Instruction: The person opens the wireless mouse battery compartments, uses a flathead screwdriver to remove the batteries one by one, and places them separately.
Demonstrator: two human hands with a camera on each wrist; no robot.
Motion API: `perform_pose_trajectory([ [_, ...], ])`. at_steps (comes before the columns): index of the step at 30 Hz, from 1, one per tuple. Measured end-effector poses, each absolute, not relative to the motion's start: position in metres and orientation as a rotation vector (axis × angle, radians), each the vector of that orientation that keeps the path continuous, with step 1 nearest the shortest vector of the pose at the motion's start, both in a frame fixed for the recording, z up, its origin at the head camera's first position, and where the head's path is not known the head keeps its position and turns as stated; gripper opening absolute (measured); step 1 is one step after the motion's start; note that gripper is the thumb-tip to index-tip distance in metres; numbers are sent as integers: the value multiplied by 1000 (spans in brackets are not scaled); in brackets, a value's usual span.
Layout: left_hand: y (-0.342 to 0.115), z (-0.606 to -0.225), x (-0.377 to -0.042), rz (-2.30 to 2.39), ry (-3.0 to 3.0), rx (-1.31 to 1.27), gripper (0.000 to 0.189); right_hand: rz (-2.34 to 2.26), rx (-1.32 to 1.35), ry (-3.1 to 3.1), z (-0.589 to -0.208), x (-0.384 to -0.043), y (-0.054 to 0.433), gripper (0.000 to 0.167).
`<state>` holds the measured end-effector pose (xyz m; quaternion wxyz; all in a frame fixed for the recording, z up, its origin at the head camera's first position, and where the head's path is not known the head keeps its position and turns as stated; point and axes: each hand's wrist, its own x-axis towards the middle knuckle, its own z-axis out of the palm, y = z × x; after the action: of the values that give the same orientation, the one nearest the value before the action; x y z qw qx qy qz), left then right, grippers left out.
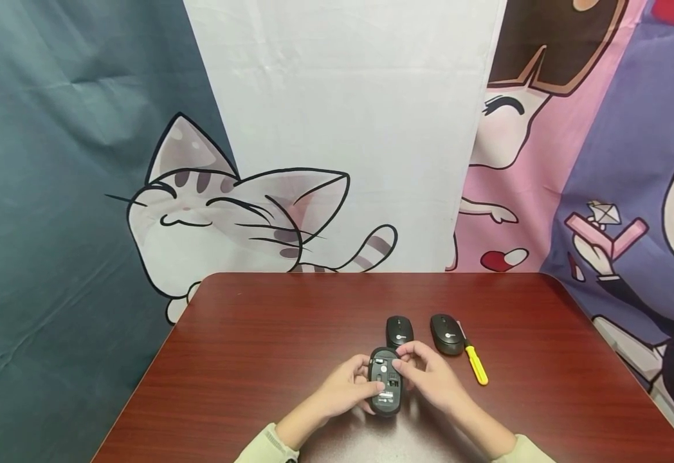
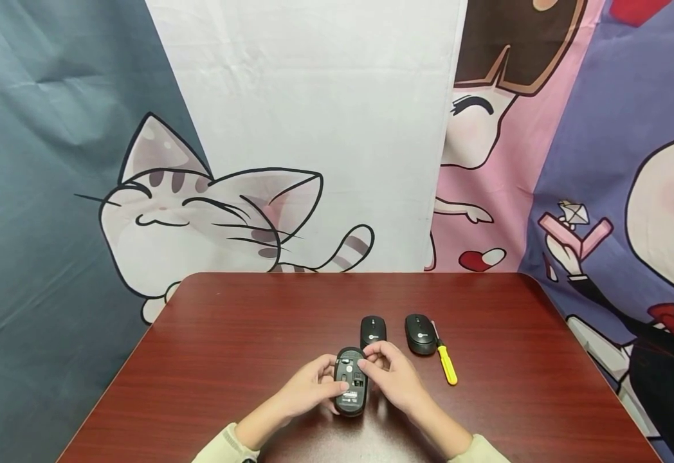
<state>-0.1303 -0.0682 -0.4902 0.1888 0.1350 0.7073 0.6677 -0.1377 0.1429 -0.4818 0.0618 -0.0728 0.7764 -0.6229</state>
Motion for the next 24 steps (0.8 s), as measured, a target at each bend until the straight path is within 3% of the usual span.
perform_pose_trajectory([
  [24,-80,-495,-132,1849,2024,360,43,-1894,-213,2360,-469,-161,130,19],
])
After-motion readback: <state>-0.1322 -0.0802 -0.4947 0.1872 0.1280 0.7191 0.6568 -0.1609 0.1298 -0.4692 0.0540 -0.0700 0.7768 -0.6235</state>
